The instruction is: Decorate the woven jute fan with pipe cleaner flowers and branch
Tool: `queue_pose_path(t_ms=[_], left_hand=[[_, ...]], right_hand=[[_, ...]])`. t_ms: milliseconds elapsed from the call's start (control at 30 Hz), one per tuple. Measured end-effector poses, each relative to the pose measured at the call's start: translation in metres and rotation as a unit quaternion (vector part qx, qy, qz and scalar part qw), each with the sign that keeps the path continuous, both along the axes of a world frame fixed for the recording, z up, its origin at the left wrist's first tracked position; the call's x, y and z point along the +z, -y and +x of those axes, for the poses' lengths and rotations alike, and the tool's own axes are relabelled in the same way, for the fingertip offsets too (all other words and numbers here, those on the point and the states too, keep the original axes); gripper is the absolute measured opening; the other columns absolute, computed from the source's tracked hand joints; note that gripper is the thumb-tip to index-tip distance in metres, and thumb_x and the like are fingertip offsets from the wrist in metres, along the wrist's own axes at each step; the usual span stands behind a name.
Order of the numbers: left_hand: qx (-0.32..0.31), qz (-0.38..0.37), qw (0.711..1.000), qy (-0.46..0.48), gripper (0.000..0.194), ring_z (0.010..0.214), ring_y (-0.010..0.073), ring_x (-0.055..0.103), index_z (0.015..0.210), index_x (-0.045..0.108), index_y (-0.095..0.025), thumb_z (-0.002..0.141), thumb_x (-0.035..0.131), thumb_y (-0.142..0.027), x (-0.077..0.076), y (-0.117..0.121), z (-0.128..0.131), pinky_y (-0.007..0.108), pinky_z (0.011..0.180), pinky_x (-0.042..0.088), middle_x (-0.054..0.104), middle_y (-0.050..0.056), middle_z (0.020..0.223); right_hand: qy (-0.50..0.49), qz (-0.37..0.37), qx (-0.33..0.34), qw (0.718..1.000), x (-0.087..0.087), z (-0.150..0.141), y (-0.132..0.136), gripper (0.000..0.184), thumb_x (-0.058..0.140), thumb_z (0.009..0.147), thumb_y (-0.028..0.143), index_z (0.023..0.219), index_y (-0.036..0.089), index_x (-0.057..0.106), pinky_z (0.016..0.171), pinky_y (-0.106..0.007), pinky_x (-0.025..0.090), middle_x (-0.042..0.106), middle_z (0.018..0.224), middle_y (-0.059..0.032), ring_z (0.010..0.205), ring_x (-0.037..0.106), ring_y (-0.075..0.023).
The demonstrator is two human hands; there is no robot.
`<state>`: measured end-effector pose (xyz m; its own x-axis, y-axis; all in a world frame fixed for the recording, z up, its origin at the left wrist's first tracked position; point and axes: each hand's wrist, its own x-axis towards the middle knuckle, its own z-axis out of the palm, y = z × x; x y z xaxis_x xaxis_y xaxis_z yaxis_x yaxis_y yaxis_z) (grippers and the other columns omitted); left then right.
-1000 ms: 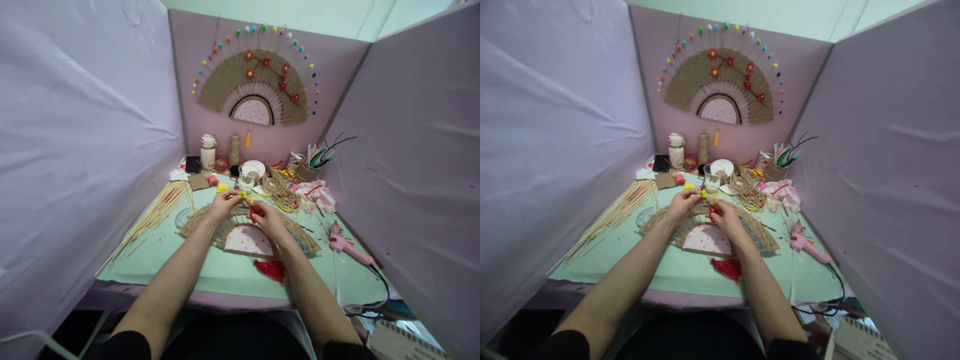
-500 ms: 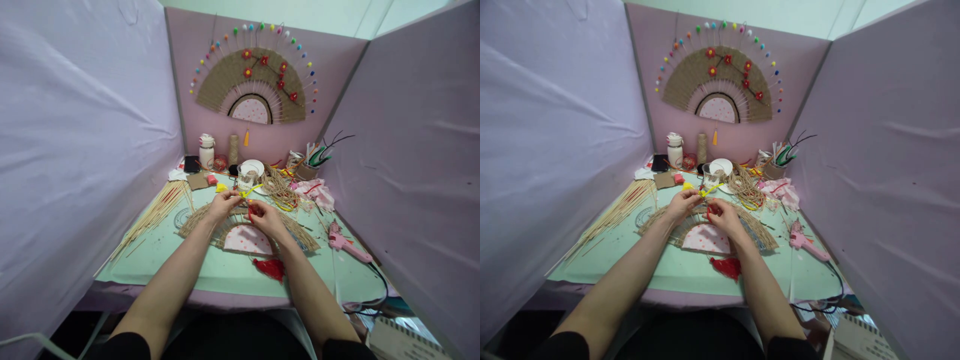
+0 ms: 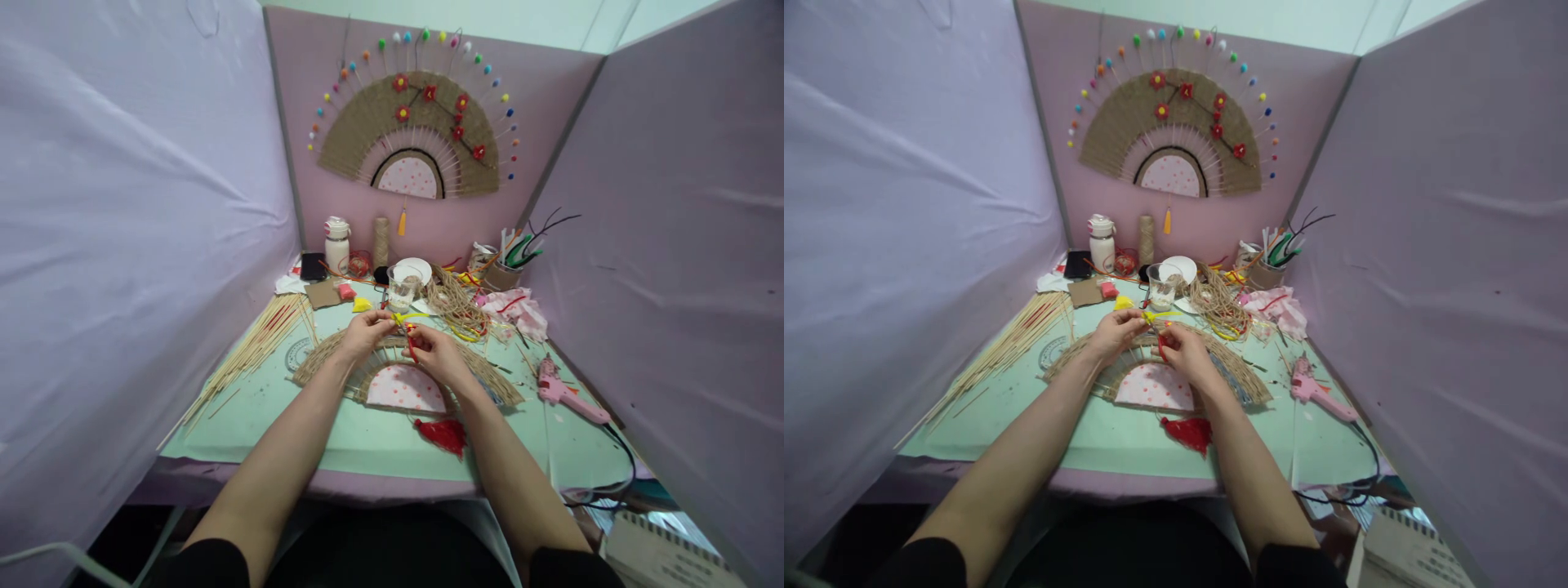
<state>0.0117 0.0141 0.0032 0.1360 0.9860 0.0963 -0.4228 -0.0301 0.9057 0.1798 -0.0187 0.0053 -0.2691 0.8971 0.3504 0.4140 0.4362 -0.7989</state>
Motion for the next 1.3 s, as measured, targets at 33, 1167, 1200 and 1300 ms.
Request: queue_pose_path(t_ms=[33,1167,1200,1300], left_hand=[[0.000,0.000,1.000,-0.003,0.028,0.071,0.0137,0.062,0.073,0.065,-0.014,0.054,0.080,-0.028,-0.001,0.000,0.000,0.031,0.080,0.048,0.066,0.002,0.070],[0.045,-0.037,0.997,0.047,0.033,0.071,0.0157,0.067,0.073,0.061,-0.012,0.050,0.082,-0.023,0.012,-0.001,-0.002,0.031,0.078,0.052,0.067,0.002,0.070],[0.046,-0.034,0.997,0.048,0.033,0.071,0.0157,0.067,0.073,0.061,-0.012,0.050,0.082,-0.023,0.012,-0.001,-0.002,0.031,0.078,0.052,0.067,0.002,0.071],[0.049,-0.026,0.997,0.050,0.035,0.071,0.0156,0.066,0.074,0.061,-0.013,0.049,0.082,-0.025,0.011,-0.002,-0.003,0.033,0.079,0.052,0.067,0.002,0.071]], right_hand=[[0.005,0.002,-0.001,1.000,0.000,0.000,0.000,0.015,0.064,0.070,0.030,0.076,0.018,0.057,0.053,-0.023,0.030,0.046,0.060,0.0044,0.055,0.037,-0.0099],[0.362,-0.107,-0.330,0.865,0.033,0.140,-0.071,0.014,0.063,0.067,0.015,0.081,0.014,0.062,0.060,-0.025,0.038,0.066,0.075,-0.0087,0.070,0.061,-0.0181],[0.382,-0.124,-0.340,0.850,0.032,0.146,-0.080,0.011,0.064,0.065,0.012,0.076,0.013,0.064,0.061,-0.026,0.039,0.066,0.074,-0.0106,0.071,0.061,-0.0193],[0.396,-0.142,-0.372,0.827,0.024,0.157,-0.099,0.009,0.065,0.062,0.006,0.070,0.009,0.066,0.065,-0.027,0.039,0.066,0.075,-0.0165,0.078,0.063,-0.0231]])
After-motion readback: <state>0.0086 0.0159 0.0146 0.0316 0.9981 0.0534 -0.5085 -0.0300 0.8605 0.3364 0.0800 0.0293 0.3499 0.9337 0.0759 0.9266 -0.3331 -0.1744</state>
